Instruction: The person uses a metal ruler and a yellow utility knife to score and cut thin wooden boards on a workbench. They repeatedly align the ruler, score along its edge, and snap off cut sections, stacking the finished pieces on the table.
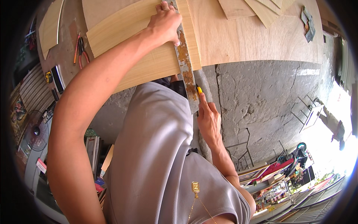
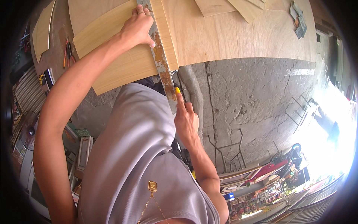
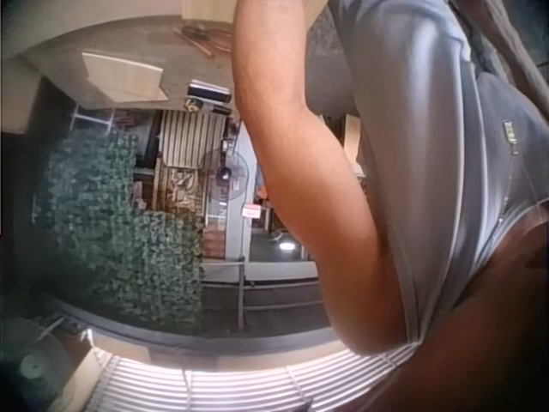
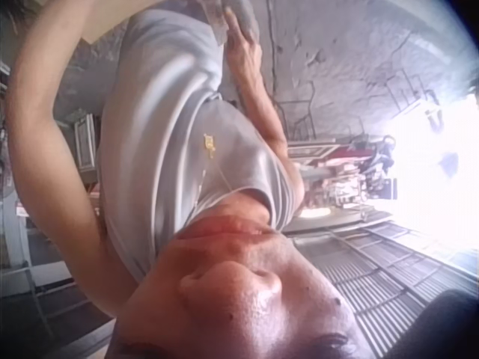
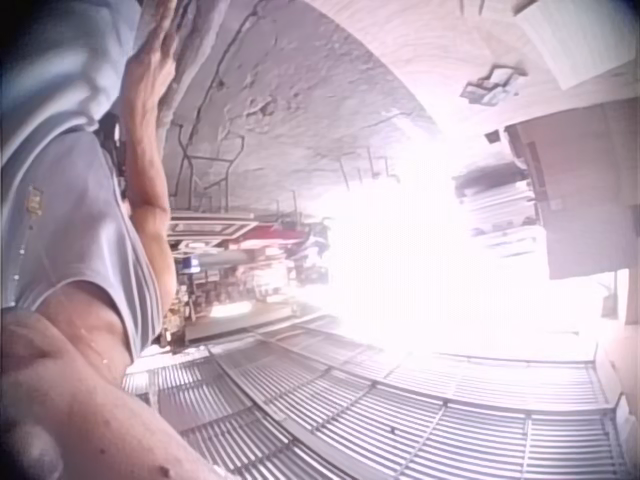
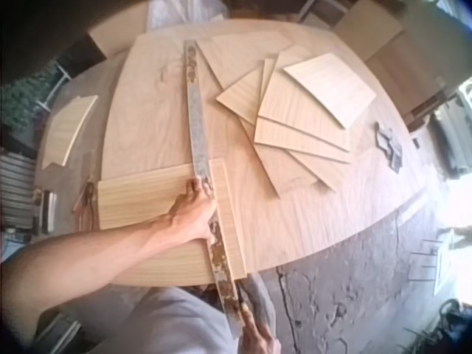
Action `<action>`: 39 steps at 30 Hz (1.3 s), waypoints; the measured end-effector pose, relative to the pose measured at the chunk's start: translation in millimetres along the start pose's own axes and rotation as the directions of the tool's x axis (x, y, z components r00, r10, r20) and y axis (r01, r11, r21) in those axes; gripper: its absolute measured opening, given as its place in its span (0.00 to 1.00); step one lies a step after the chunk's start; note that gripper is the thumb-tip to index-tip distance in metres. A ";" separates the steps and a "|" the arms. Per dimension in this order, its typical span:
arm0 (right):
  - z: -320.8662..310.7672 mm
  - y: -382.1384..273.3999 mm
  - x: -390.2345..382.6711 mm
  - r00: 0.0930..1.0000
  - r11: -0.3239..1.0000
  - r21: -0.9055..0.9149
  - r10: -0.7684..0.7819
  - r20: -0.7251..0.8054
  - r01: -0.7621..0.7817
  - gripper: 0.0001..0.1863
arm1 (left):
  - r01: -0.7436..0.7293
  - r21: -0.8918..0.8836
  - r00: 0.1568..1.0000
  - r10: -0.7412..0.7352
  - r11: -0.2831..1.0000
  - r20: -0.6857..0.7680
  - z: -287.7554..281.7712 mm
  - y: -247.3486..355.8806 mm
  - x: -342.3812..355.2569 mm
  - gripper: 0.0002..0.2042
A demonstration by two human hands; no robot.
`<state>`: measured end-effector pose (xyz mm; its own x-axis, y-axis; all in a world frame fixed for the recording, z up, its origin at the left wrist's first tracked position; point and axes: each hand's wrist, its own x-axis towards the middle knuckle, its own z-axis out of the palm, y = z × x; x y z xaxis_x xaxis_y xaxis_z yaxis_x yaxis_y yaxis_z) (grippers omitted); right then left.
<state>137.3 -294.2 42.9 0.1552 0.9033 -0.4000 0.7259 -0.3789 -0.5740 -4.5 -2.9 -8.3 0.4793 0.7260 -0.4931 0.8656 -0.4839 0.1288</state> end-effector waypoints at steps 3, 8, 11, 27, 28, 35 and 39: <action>-7.3 9.8 -15.0 0.998 0.994 0.094 0.052 -0.031 -0.048 0.27 | -0.004 -0.007 1.000 0.004 1.000 -0.009 0.5 -1.1 -0.9 0.57; -10.4 -12.4 62.9 0.957 0.986 0.103 -0.096 -0.273 0.128 0.28 | -0.005 -0.004 0.993 0.005 1.000 0.118 -14.3 0.2 -0.8 0.59; 2.5 -29.9 149.2 0.895 0.944 0.168 -0.197 -0.400 0.283 0.27 | 0.000 0.015 0.998 -0.001 1.000 0.058 -16.8 3.2 -1.9 0.59; 24.1 -75.0 260.5 0.884 0.909 0.166 -0.308 -0.351 0.382 0.18 | 0.016 0.015 0.999 -0.015 1.000 -0.039 -5.9 -3.3 -3.0 0.55; 22.6 -76.6 261.3 0.884 0.908 0.153 -0.324 -0.337 0.391 0.18 | 0.016 0.020 0.997 -0.014 1.000 -0.082 -0.4 -4.3 -3.4 0.55; -0.4 -87.8 248.3 0.949 0.953 0.097 -0.269 -0.163 0.286 0.28 | 0.004 0.036 0.993 0.000 0.999 -0.117 -0.3 -3.8 -5.1 0.50; 7.3 -77.5 228.8 0.916 0.936 0.024 -0.338 -0.216 0.351 0.23 | -0.016 0.024 0.992 0.019 1.000 -0.122 7.0 -8.7 1.4 0.53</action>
<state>111.6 -59.6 -9.3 0.0409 0.9990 -0.0182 0.7176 -0.0421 -0.6952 -12.4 -1.1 -16.1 0.5096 0.7712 -0.3815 0.8541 -0.5069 0.1163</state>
